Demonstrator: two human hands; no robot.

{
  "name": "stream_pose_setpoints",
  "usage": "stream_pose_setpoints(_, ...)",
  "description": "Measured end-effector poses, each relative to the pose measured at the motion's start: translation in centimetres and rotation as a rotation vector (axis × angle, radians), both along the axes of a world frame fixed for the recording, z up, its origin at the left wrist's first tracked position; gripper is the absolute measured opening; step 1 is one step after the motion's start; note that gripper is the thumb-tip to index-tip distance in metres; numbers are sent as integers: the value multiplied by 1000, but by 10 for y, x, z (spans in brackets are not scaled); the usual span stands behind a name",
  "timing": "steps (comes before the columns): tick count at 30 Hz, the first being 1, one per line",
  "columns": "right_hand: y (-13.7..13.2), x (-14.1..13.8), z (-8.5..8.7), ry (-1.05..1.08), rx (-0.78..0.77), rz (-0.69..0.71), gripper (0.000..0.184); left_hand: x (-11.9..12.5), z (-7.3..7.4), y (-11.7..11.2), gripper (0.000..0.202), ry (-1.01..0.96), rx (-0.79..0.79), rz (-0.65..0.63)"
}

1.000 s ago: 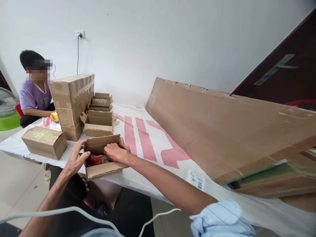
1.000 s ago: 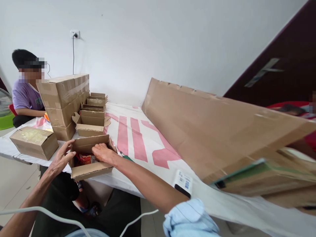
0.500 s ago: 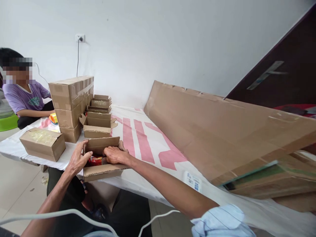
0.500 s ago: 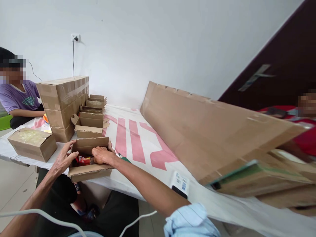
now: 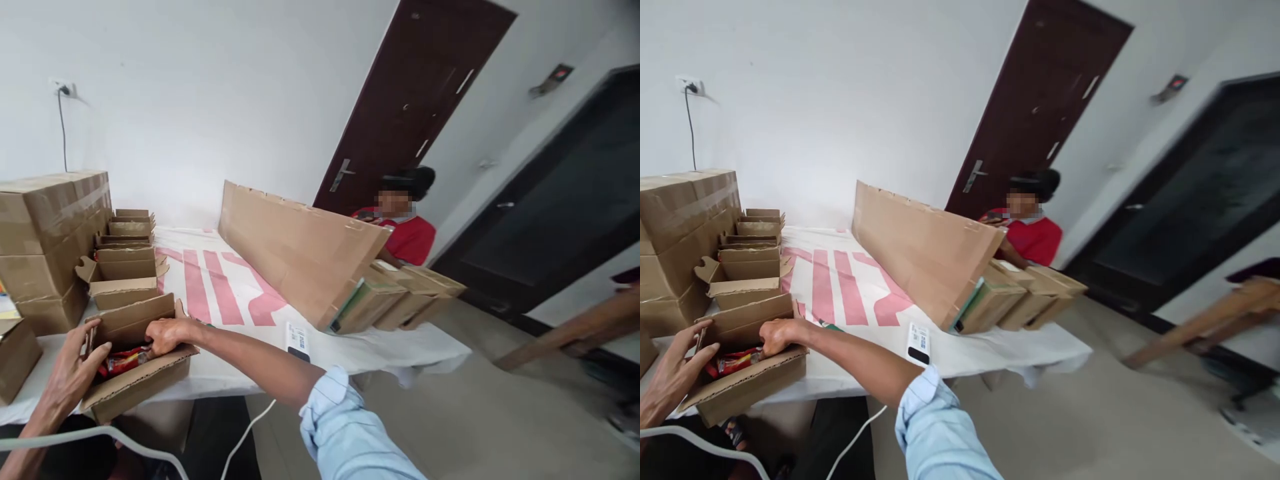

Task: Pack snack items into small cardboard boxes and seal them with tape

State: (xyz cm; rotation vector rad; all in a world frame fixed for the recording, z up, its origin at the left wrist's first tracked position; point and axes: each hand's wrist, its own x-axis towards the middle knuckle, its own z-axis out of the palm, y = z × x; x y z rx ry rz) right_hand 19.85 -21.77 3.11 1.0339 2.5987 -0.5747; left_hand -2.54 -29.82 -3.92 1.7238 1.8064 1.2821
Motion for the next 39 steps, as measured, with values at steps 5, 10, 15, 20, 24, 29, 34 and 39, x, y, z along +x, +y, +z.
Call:
stream_pose_setpoints(5, 5, -1, 0, -117, 83, -17, 13, -9, -7, 9, 69, 33, 10, 4)
stream_pose_setpoints(10, 7, 6, 1, 115, 174, -14, 19, -12, -10, 14, 66, 83, 43, 28)
stream_pose_setpoints(15, -6, 10, 7, 83, 241, -10, 23, -11, -12, 18, 61, 137, 94, 8)
stream_pose_setpoints(20, -19, 10, 14, 44, 361, 19, 29, -15, -22, 25, 64, 213, 114, -4)
stream_pose_setpoints(24, -21, 15, 23, 50, 438, -2, 27, -13, -25, 25, 66, 233, 128, -8)
stream_pose_setpoints(29, -21, 53, 44, 442, 358, -142, 31, 1, -14, 10, 72, 226, 155, 30)
stream_pose_setpoints(34, -17, 98, 36, 988, 157, -307, 41, 11, -4, -4, 76, 285, 70, -57)
stream_pose_setpoints(39, -23, 118, -4, 1303, -68, -510, 50, 25, 5, -15, 83, 539, -88, -31)
